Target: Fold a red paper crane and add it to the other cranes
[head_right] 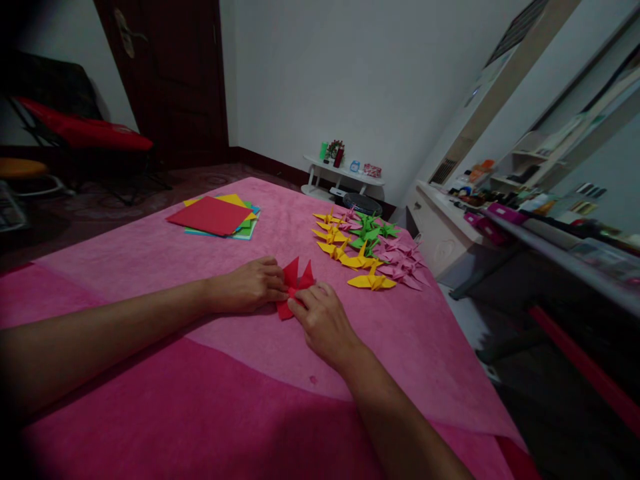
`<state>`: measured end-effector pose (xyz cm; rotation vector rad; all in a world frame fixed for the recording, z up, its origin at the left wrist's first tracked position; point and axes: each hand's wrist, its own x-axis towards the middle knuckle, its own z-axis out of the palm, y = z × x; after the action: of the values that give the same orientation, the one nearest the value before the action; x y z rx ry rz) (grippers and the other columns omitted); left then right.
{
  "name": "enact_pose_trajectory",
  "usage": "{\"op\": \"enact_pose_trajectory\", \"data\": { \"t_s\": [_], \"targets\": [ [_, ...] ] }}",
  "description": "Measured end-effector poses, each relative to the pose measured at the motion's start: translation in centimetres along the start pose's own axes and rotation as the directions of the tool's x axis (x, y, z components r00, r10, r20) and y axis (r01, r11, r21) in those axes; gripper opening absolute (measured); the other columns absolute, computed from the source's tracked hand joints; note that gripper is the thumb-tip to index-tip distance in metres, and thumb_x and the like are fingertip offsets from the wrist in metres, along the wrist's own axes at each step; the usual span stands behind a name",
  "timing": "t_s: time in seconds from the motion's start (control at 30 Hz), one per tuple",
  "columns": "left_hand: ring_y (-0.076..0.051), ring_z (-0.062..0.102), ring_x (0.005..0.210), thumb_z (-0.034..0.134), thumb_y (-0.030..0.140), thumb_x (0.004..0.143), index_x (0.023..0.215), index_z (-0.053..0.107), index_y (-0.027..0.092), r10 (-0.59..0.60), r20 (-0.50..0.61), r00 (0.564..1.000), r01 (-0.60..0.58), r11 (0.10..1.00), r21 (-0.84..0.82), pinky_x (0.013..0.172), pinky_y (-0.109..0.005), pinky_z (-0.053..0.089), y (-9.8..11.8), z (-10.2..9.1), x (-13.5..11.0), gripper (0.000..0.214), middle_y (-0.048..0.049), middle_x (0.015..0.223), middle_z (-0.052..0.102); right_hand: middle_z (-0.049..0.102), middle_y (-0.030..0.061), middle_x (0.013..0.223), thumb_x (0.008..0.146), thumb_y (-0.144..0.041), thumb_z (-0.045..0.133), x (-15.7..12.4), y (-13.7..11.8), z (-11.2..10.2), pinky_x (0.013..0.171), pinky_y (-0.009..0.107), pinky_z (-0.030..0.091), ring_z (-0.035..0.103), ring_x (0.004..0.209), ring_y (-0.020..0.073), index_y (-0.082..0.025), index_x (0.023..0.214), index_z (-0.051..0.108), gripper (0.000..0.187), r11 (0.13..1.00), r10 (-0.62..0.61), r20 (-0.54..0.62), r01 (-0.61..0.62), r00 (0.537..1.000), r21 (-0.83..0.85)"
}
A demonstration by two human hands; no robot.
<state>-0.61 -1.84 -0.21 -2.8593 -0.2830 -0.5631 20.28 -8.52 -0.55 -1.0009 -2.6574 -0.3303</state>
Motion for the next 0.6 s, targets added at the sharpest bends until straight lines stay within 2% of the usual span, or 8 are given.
{"op": "enact_pose_trajectory", "data": {
  "t_s": [0.17,0.3,0.6],
  "targets": [
    [-0.017,0.053,0.076,0.052,0.023,0.083,0.086,0.067,0.020,0.007,0.031,1.000,-0.008,0.999,0.031,0.072,-0.033,0.029,-0.03,0.19,0.02,0.015,-0.0053,0.078,0.066,0.062,0.0090,0.101,0.084,-0.010,0.048,0.08,-0.19,-0.19,0.087,0.039,0.034,0.048,0.092,0.0216,-0.017,0.108,0.061,0.029,1.000,0.010,0.011,-0.009,1.000,-0.019],
    [-0.017,0.052,0.075,0.054,0.022,0.082,0.084,0.067,0.020,-0.001,-0.003,1.000,0.001,1.000,0.021,0.070,-0.033,0.029,0.01,0.29,0.00,0.013,-0.0049,0.075,0.065,0.063,0.0085,0.102,0.082,-0.009,0.051,0.05,-0.26,-0.21,0.088,0.041,0.034,0.049,0.092,0.0220,-0.018,0.107,0.062,0.029,1.000,0.026,0.006,-0.026,1.000,-0.017],
    [-0.018,0.053,0.077,0.055,0.024,0.082,0.084,0.066,0.018,-0.031,0.000,1.000,0.031,0.998,0.055,0.072,-0.034,0.030,0.36,0.22,-0.08,0.014,-0.0051,0.076,0.065,0.065,0.0089,0.099,0.081,-0.006,0.050,-0.34,-0.27,0.38,0.093,0.041,0.034,0.054,0.093,0.0211,-0.015,0.100,0.064,0.025,0.995,0.071,-0.085,-0.064,0.994,0.079]
  ]
}}
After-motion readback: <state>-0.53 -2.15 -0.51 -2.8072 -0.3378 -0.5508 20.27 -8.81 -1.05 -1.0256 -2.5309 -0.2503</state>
